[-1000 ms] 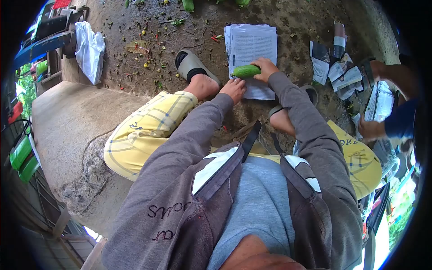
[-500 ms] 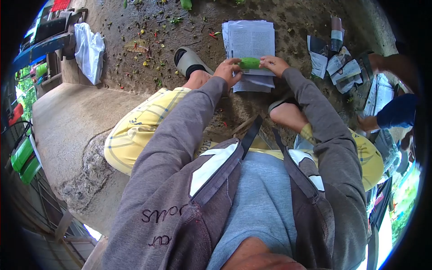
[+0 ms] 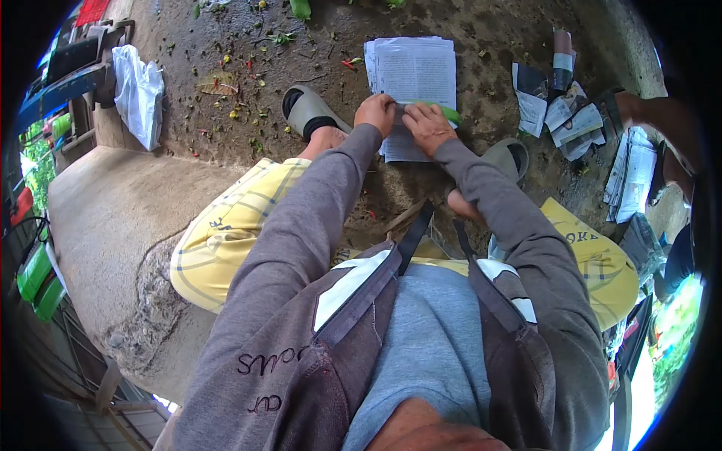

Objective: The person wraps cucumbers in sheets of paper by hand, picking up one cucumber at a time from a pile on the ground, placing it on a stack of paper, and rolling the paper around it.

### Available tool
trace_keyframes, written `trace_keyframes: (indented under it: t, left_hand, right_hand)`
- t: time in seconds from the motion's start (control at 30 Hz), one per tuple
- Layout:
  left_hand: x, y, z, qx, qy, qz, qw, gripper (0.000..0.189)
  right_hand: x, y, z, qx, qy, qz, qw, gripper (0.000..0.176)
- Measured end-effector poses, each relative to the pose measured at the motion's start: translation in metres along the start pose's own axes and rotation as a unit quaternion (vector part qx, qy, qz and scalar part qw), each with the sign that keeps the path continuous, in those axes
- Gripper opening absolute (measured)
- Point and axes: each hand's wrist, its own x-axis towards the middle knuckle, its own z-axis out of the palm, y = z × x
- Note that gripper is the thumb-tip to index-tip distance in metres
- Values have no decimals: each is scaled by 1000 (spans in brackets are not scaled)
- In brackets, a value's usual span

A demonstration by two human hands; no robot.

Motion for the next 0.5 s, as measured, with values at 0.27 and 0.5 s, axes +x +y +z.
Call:
trace_keyframes:
  t: [0.27, 0.5]
  left_hand:
    - [20, -5, 5, -35, 22, -108, 993, 19]
    - [-9, -9, 3, -121, 67, -256, 957, 27]
  right_hand:
    - [29, -6, 4, -66, -61, 75, 993, 14]
    - [51, 11, 22, -58, -70, 104, 990, 13]
